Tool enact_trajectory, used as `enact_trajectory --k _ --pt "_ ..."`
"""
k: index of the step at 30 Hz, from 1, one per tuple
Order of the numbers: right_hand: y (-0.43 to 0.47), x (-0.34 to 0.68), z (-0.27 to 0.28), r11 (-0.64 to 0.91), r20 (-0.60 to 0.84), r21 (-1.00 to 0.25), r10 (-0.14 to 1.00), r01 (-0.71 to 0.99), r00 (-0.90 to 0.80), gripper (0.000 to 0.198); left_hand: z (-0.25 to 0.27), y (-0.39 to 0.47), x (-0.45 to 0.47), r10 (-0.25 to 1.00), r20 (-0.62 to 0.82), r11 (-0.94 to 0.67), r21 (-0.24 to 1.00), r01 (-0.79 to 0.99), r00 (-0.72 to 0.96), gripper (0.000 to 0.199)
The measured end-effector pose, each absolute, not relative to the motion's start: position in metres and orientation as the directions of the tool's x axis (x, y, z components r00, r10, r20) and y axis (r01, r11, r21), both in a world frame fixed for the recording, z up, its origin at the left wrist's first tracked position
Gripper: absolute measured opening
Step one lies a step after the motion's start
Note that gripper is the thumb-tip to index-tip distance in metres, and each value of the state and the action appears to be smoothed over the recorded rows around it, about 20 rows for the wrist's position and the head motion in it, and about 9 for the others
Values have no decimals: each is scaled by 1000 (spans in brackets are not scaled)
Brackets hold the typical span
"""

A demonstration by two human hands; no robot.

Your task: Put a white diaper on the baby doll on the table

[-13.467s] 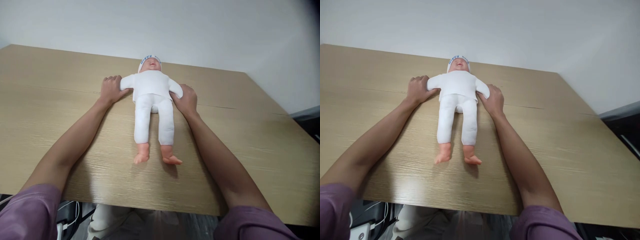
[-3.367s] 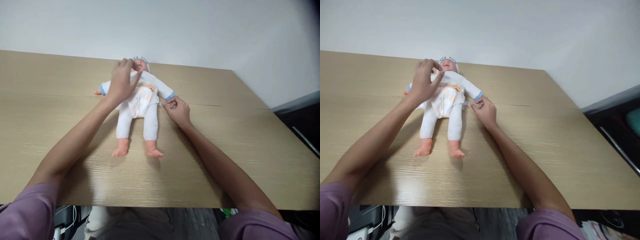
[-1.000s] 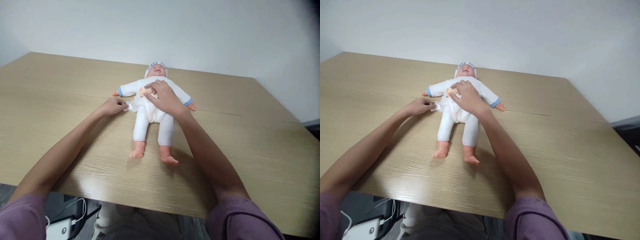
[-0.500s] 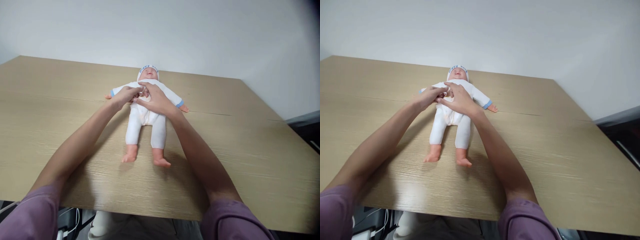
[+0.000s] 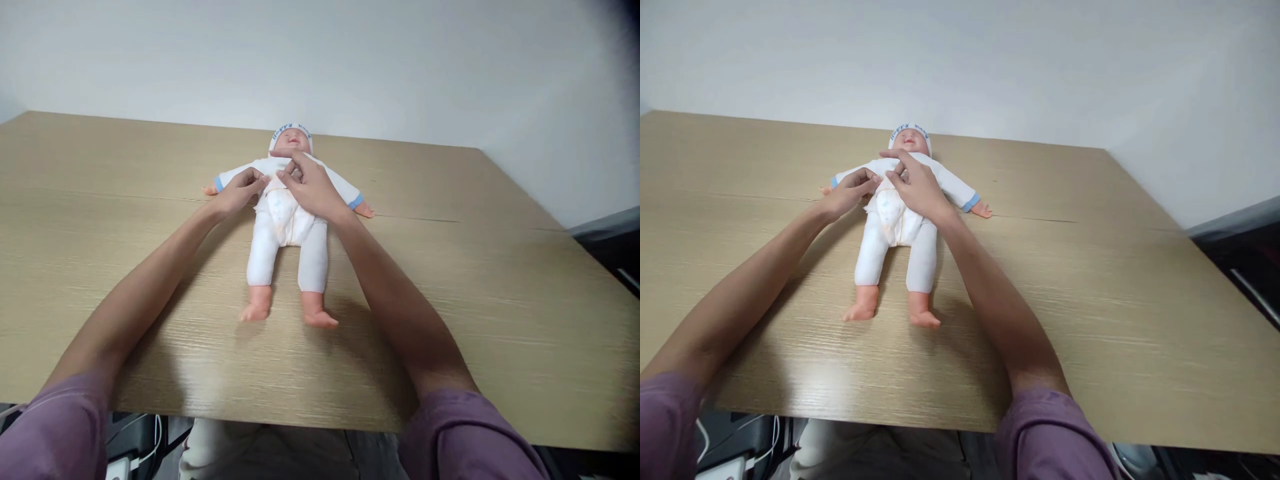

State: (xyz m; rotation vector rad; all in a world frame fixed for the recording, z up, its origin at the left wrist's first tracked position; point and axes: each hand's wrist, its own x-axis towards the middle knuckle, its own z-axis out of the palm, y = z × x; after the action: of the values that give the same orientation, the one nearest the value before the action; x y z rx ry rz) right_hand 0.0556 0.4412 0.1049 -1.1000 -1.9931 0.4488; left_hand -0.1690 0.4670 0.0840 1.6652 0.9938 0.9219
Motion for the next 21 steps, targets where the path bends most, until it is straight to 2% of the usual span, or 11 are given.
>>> enact_trajectory --k 5,9,12,15,18,21 --pt "444 59 104 551 478 -610 829 569 -290 33 78 472 -170 918 128 -180 978 108 375 37" --pt "446 60 103 562 499 -582 817 587 -288 25 70 476 -163 952 134 -192 962 194 276 30" --pt "443 57 106 546 529 -557 814 626 -240 21 73 467 -156 947 293 -321 881 346 132 21" --pt "420 51 112 547 591 -550 789 631 -168 19 88 432 -149 851 524 -476 734 485 44 22" --pt "373 50 112 620 657 -547 734 563 -170 16 105 380 -150 810 552 -568 649 507 200 31" --pt "319 62 101 661 617 -575 737 482 -275 7 108 337 -160 748 421 -657 583 478 514 31"
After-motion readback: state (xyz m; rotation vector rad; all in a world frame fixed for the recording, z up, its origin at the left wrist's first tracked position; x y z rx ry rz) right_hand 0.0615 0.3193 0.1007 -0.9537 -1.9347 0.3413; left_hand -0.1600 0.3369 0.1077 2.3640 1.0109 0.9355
